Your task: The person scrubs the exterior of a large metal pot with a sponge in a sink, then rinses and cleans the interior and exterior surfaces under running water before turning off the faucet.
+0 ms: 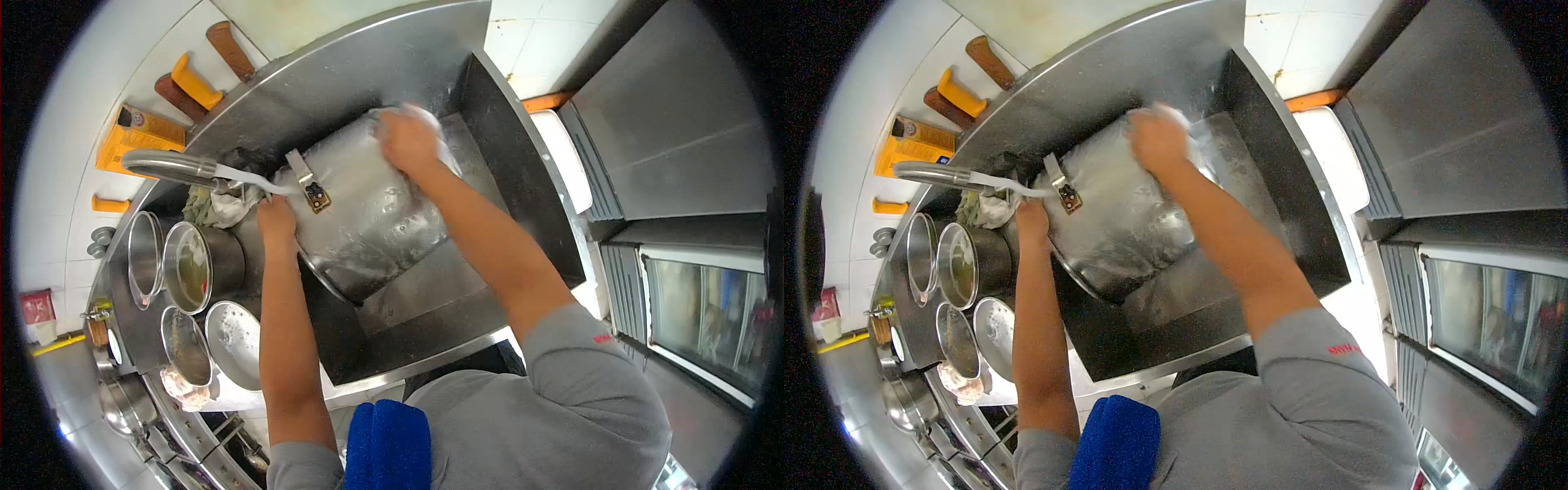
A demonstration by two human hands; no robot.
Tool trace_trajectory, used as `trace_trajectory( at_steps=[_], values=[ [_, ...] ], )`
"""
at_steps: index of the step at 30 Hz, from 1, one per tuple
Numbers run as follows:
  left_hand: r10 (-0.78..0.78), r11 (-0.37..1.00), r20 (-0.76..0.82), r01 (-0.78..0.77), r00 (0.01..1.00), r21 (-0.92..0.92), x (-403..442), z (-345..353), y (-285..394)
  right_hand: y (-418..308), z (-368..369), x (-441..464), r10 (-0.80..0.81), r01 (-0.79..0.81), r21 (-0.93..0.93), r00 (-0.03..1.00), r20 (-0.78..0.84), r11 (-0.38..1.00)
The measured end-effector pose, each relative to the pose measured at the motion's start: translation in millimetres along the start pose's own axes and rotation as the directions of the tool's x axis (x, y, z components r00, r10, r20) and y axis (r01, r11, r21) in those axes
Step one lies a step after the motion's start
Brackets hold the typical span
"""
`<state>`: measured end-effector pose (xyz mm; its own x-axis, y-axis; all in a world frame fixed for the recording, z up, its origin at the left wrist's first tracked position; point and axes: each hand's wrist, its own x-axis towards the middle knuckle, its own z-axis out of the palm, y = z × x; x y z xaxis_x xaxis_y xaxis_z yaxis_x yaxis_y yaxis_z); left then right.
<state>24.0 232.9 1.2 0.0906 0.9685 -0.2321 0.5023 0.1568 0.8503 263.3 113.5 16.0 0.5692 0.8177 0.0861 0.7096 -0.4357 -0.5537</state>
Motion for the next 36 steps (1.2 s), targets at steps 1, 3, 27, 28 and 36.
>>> trace_trajectory(
  at_steps=[1, 3, 27, 28, 36],
  values=[
    [-0.062, 0.998, 0.024, 0.062, 0.998, -0.018, -2, -1, 2, -16, -1, 9, -0.102, 0.107, -0.18, 0.994, 0.036, 0.978],
    [-0.079, 0.995, 0.012, 0.079, 0.997, -0.065, -2, -5, 0, -16, 51, -19, -0.337, 0.341, -0.057, 0.867, -0.366, 0.938],
    [-0.047, 0.942, -0.067, 0.022, 0.997, -0.335, -163, 25, -61, 67, -25, -59, 0.012, -0.013, 0.001, 0.941, -0.338, 1.0],
    [-0.045, 0.943, -0.064, 0.022, 0.997, -0.333, -163, 26, -56, 73, -17, -32, 0.004, -0.017, -0.037, 0.951, -0.309, 0.999],
    [-0.238, 0.835, 0.122, 0.267, 0.964, -0.482, -99, 9, -15, 14, 39, -138, -0.464, 0.508, 0.05, 0.819, -0.339, 0.86]
  ],
)
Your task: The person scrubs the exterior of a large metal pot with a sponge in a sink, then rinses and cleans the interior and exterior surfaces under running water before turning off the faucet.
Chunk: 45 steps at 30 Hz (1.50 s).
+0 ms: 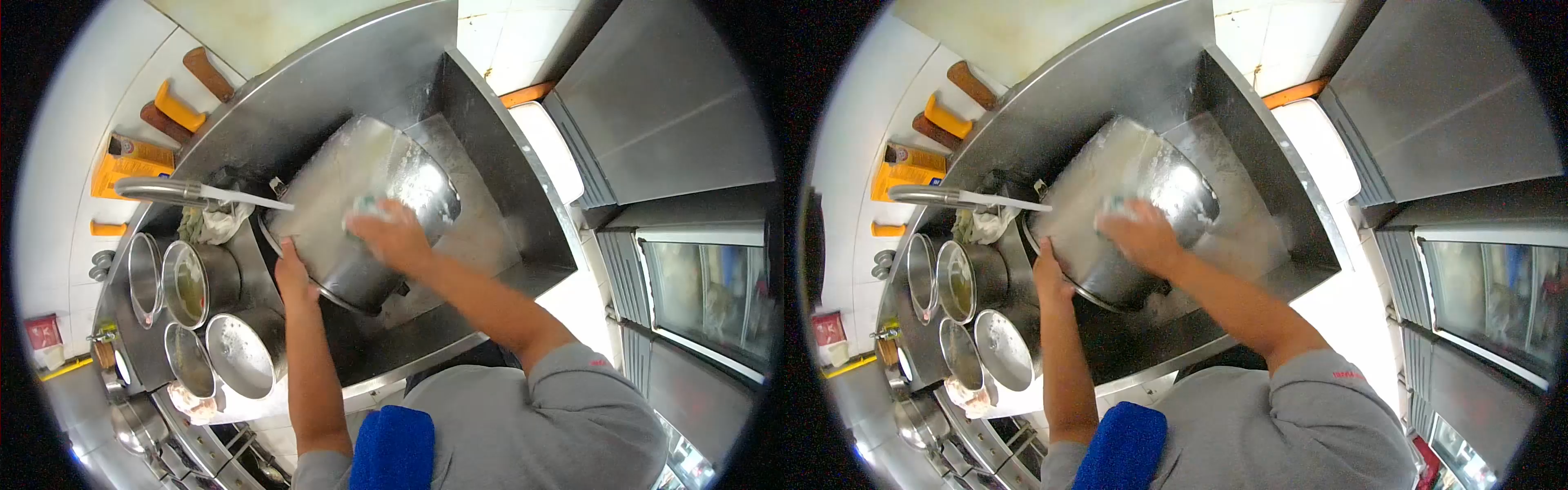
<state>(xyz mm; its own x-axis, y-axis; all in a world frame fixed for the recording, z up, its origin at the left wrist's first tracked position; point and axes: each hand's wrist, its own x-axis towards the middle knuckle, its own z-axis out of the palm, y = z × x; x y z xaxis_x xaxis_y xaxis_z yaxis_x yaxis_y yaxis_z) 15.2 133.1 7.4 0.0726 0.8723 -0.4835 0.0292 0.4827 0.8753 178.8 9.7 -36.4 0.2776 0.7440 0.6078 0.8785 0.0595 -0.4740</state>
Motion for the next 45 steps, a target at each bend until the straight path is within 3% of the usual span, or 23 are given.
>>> trace_trajectory(
  at_steps=[3, 5, 7, 8, 10, 13, 17, 19, 21, 24, 26, 27, 29, 32, 34, 36, 37, 39, 41, 42, 43, 44, 45],
  values=[
    [-0.008, 1.0, 0.008, 0.008, 1.0, -0.003, 15, 1, 8, 28, -24, -11, 0.036, -0.036, 0.007, 0.999, 0.002, 0.999],
    [0.302, 0.93, -0.033, -0.287, 0.953, 0.228, 27, -1, -1, 82, -23, 18, 0.119, -0.124, -0.039, 0.987, -0.107, 0.992],
    [0.281, 0.924, -0.033, -0.261, 0.959, 0.28, 28, -6, -4, 118, 18, 70, 0.349, -0.319, 0.336, 0.937, -0.031, 0.886],
    [0.285, 0.915, -0.032, -0.262, 0.958, 0.307, 29, -6, -3, 115, 5, 108, 0.169, -0.166, -0.057, 0.985, 0.037, 0.984],
    [0.257, 0.924, -0.022, -0.24, 0.966, 0.296, 31, -9, 1, 88, 1, 149, 0.285, -0.206, -0.292, 0.923, 0.26, 0.934],
    [0.229, 0.934, -0.024, -0.212, 0.973, 0.288, 27, -3, 8, 49, 14, 81, 0.152, -0.169, -0.152, 0.982, -0.115, 0.974],
    [0.262, 0.927, -0.085, -0.226, 0.961, 0.3, 25, 2, 8, 7, -24, -51, 0.04, -0.062, 0.09, 0.972, 0.23, 0.994],
    [0.317, 0.892, -0.098, -0.262, 0.943, 0.368, 26, 4, 9, 57, -20, -26, 0.142, -0.106, -0.26, 0.982, 0.121, 0.96],
    [0.367, 0.855, -0.12, -0.284, 0.922, 0.434, 27, 1, 7, 95, -19, 45, 0.325, -0.33, -0.026, 0.938, -0.124, 0.944],
    [0.211, 0.94, -0.024, -0.196, 0.977, 0.278, 34, -4, 13, 62, 6, 119, 0.293, -0.286, -0.191, 0.956, 0.008, 0.939],
    [0.326, 0.819, 0.013, -0.29, 0.945, 0.495, 45, -6, 16, 3, 23, 129, 0.531, -0.493, -0.197, 0.803, 0.272, 0.847],
    [0.338, 0.817, 0.01, -0.298, 0.941, 0.494, 54, -10, 12, -20, 27, 109, 0.331, -0.32, -0.094, 0.933, 0.143, 0.943],
    [0.435, 0.747, -0.012, -0.353, 0.901, 0.563, 76, -15, 4, -64, 47, 35, 0.094, -0.094, 0.037, 0.996, -0.005, 0.995],
    [0.453, 0.738, -0.008, -0.371, 0.891, 0.563, 37, -7, 21, -61, 18, -14, 0.207, -0.296, 0.417, 0.947, 0.247, 0.859],
    [0.445, 0.752, 0.004, -0.376, 0.895, 0.541, 11, -14, 1, 3, 8, -16, 0.093, -0.076, -0.126, 0.985, 0.142, 0.989],
    [0.452, 0.802, -0.009, -0.402, 0.892, 0.443, -26, -26, -57, 53, -12, 27, 0.181, -0.188, -0.105, 0.981, -0.072, 0.977],
    [0.331, 0.821, 0.007, -0.291, 0.944, 0.49, -49, -35, -95, 70, -28, 54, 0.169, -0.192, -0.227, 0.979, -0.117, 0.955],
    [0.193, 0.824, 0.028, -0.178, 0.981, 0.538, -64, -50, -131, 110, -7, 87, 0.423, -0.451, -0.171, 0.889, -0.176, 0.876],
    [0.081, 0.799, 0.051, -0.096, 0.995, 0.594, -67, -54, -137, 75, -8, 111, 0.326, -0.353, -0.471, 0.935, -0.141, 0.808],
    [0.223, 0.822, 0.062, -0.222, 0.973, 0.525, -68, -51, -127, 71, 18, 112, 0.391, -0.327, -0.523, 0.92, 0.012, 0.787],
    [0.228, 0.813, 0.051, -0.219, 0.972, 0.539, -57, -54, -119, 48, 52, 94, 0.324, -0.298, -0.585, 0.944, -0.063, 0.754],
    [0.225, 0.804, 0.04, -0.209, 0.973, 0.557, -47, -58, -112, 26, 70, 73, 0.12, -0.145, -0.225, 0.986, -0.12, 0.964],
    [0.29, 0.835, 0.02, -0.263, 0.957, 0.484, -56, -44, -80, -23, 57, 60, 0.031, -0.037, -0.083, 0.997, -0.064, 0.996]
  ],
)
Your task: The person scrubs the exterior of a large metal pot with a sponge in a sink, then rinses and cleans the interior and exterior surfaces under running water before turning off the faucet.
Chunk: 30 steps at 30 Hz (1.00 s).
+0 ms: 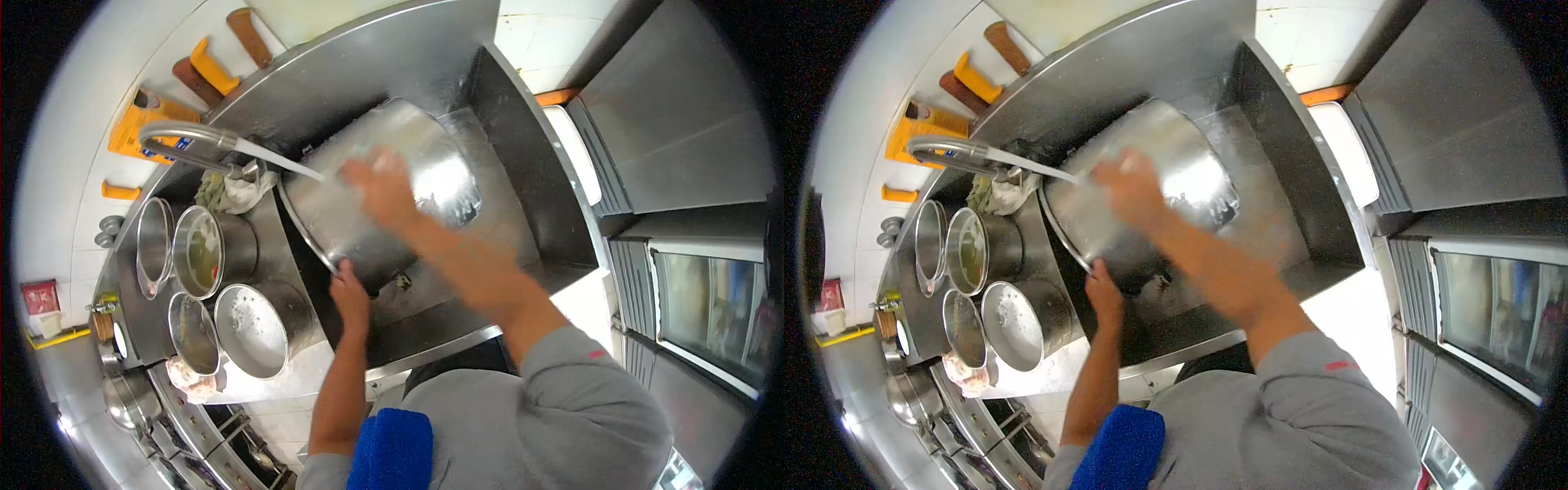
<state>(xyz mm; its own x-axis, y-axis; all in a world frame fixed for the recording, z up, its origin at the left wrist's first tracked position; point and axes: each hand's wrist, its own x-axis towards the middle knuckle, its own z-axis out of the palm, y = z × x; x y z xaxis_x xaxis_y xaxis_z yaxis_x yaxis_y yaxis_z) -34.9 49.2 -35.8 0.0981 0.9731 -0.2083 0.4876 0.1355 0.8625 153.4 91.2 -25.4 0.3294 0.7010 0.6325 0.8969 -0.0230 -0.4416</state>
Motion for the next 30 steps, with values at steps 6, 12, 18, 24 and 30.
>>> trace_trajectory(
  at_steps=[6, 12, 18, 24, 30],
  values=[
    [-0.141, 0.945, 0.061, 0.153, 0.988, -0.29, 88, -14, 61, 34, -60, -61, -0.041, 0.04, 0.096, 0.999, 0.012, 0.995],
    [-0.083, 0.996, 0.007, 0.083, 0.997, -0.033, 159, -7, 82, 116, -44, 75, 0.263, -0.21, -0.235, 0.939, 0.223, 0.949],
    [0.143, 0.974, -0.061, -0.13, 0.988, 0.184, 204, -8, 66, 19, -31, -27, 0.028, -0.066, 0.157, 0.973, 0.231, 0.985],
    [0.196, 0.715, -0.116, -0.061, 0.974, 0.697, 167, 0, 106, 106, -54, -4, -0.006, 0.008, -0.07, 0.999, 0.032, 0.997],
    [0.472, 0.635, -0.117, -0.244, 0.874, 0.733, 164, 3, 94, 130, -41, 64, 0.161, -0.168, 0.029, 0.972, 0.17, 0.985]
  ],
)
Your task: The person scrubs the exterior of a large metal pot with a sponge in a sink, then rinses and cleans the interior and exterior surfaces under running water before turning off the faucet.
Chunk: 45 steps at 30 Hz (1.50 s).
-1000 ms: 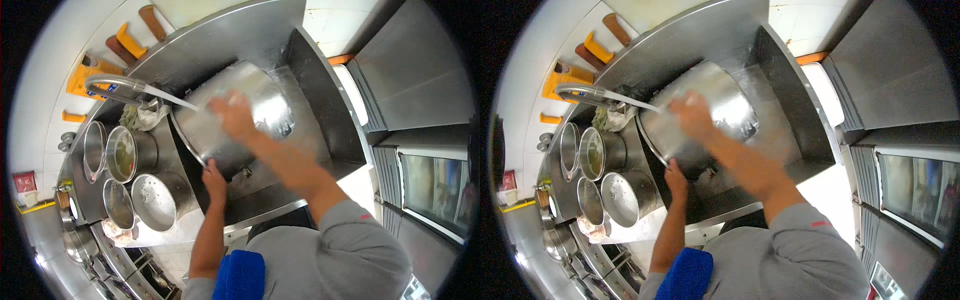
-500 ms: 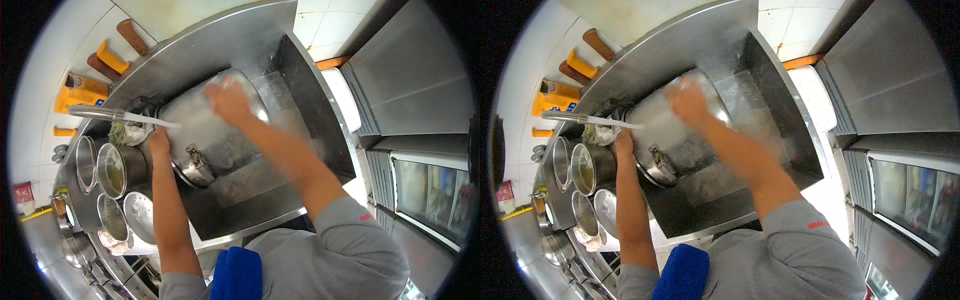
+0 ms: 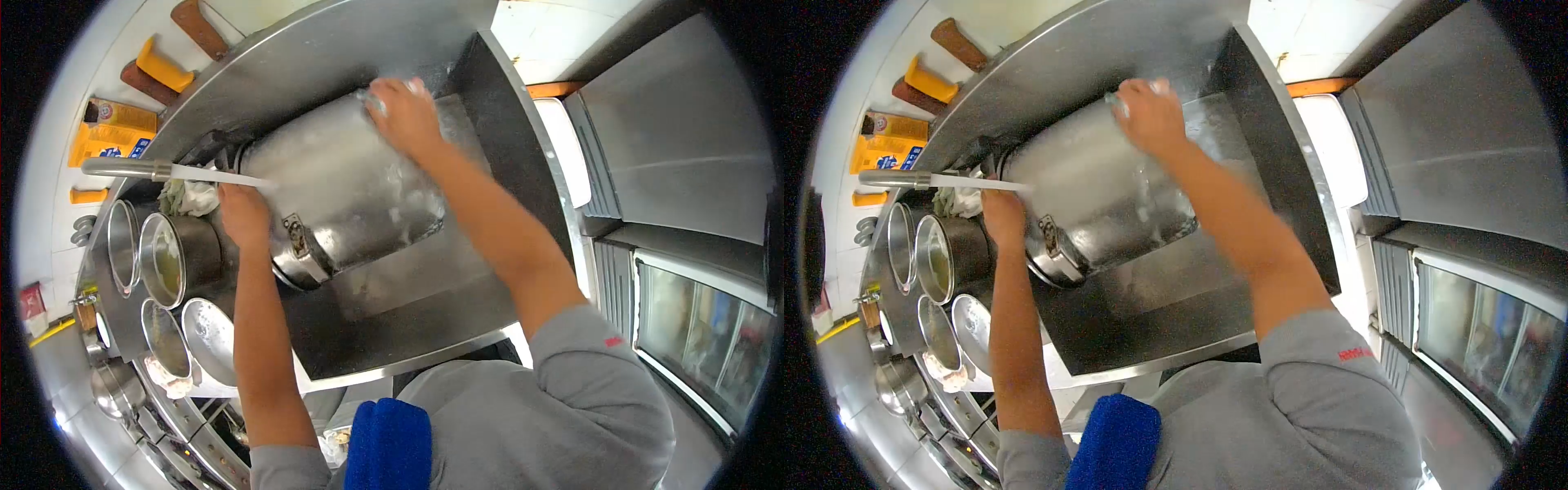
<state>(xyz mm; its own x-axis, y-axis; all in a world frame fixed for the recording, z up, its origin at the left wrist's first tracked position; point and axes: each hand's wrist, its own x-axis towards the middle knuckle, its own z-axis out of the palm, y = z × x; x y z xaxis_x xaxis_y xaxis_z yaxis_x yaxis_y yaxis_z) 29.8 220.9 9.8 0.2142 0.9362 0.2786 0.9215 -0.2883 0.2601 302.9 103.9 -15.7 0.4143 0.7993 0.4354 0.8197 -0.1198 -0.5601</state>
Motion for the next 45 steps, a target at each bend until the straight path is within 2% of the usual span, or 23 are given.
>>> trace_trajectory(
  at_steps=[1, 3, 6, 8, 11, 13, 14, 16, 18, 20, 22, 23, 25, 27, 30, 32, 34, 36, 38, 39, 42, 43, 45],
  values=[
    [-0.05, 0.999, 0.06, 0.051, 0.997, -0.013, 3, -2, 1, -2, -1, -18, -0.021, 0.028, 0.071, 0.995, -0.094, 0.997],
    [-0.106, 0.994, 0.115, 0.109, 0.988, -0.017, 6, -5, 3, -5, -16, -100, -0.113, 0.109, -0.079, 0.992, -0.05, 0.991],
    [-0.22, 0.976, 0.216, 0.216, 0.951, 0.04, 12, -4, 5, -5, -32, -155, -0.094, 0.083, 0.131, 0.992, 0.08, 0.988],
    [-0.027, 0.989, 0.059, 0.035, 0.998, -0.147, 14, 5, -10, -4, -26, -131, 0.011, -0.009, 0.084, 1.0, -0.023, 0.996],
    [0.07, 0.956, -0.128, -0.103, 0.989, -0.274, -20, -11, -11, 0, -14, -63, 0.085, -0.053, 0.236, 0.988, -0.129, 0.97],
    [-0.132, 0.899, -0.086, 0.083, 0.987, -0.43, -82, -19, -13, 10, -9, -29, 0.107, -0.06, 0.308, 0.985, -0.139, 0.95],
    [-0.171, 0.819, 0.046, 0.168, 0.984, -0.548, -121, -23, -11, 17, -3, -20, 0.138, -0.097, 0.37, 0.987, -0.085, 0.924],
    [-0.207, 0.908, 0.086, 0.225, 0.974, -0.354, -192, 15, -42, 31, 6, 0, 0.16, -0.124, 0.428, 0.986, -0.047, 0.895],
    [-0.205, 0.917, 0.011, 0.196, 0.979, -0.348, -206, 23, -38, 34, 10, 3, 0.305, -0.277, 0.528, 0.952, 0.037, 0.802],
    [-0.19, 0.927, -0.082, 0.151, 0.978, -0.342, -197, 18, -34, 33, 5, -3, 0.32, -0.277, 0.556, 0.947, 0.021, 0.784],
    [-0.506, 0.796, 0.194, 0.542, 0.841, -0.271, -166, -13, -1, 29, -7, -34, 0.321, -0.263, 0.546, 0.947, -0.011, 0.795],
    [-0.37, 0.883, 0.024, 0.36, 0.929, -0.302, -152, -6, -10, 27, -14, -58, 0.285, -0.229, 0.515, 0.958, -0.031, 0.826],
    [-0.33, 0.914, 0.059, 0.334, 0.942, -0.231, -119, -8, -18, 23, -36, -112, 0.047, -0.034, 0.271, 0.998, -0.04, 0.962],
    [-0.313, 0.925, 0.064, 0.32, 0.947, -0.203, -97, -12, -13, 26, -49, -154, 0.106, -0.141, 0.328, 0.987, 0.122, 0.934],
    [-0.277, 0.949, 0.124, 0.291, 0.953, -0.121, -53, -24, 9, 21, -49, -132, 0.188, -0.204, 0.378, 0.979, 0.078, 0.903],
    [-0.24, 0.96, 0.126, 0.255, 0.962, -0.113, -34, -28, 22, 31, -31, -89, 0.155, -0.143, 0.361, 0.988, -0.007, 0.921],
    [-0.179, 0.981, 0.133, 0.188, 0.975, -0.053, -14, -13, -3, 41, -19, -28, 0.25, -0.232, 0.435, 0.968, 0.017, 0.87],
    [-0.119, 0.993, 0.147, 0.12, 0.982, 0.002, -7, -5, -5, 48, -14, 9, 0.245, -0.288, 0.381, 0.956, 0.16, 0.878],
    [0.047, 0.999, 0.229, -0.041, 0.972, -0.029, 9, -14, 6, 48, -19, -24, 0.19, -0.196, 0.344, 0.98, 0.053, 0.918],
    [-0.088, 0.965, 0.225, 0.14, 0.97, -0.224, 14, -6, 0, 45, -23, -49, 0.109, -0.09, 0.295, 0.993, -0.049, 0.951],
    [-0.165, 0.913, 0.287, 0.256, 0.944, -0.319, 21, -10, 7, 33, -33, -130, 0.156, -0.157, 0.284, 0.987, 0.026, 0.946],
    [-0.159, 0.914, 0.282, 0.249, 0.946, -0.32, 26, -5, 3, 33, -32, -131, 0.182, -0.181, 0.283, 0.983, 0.024, 0.942],
    [0.002, 0.998, 0.221, 0.012, 0.975, -0.058, 31, 5, -10, 32, -27, -111, 0.255, -0.23, 0.353, 0.967, -0.024, 0.907]
  ],
)
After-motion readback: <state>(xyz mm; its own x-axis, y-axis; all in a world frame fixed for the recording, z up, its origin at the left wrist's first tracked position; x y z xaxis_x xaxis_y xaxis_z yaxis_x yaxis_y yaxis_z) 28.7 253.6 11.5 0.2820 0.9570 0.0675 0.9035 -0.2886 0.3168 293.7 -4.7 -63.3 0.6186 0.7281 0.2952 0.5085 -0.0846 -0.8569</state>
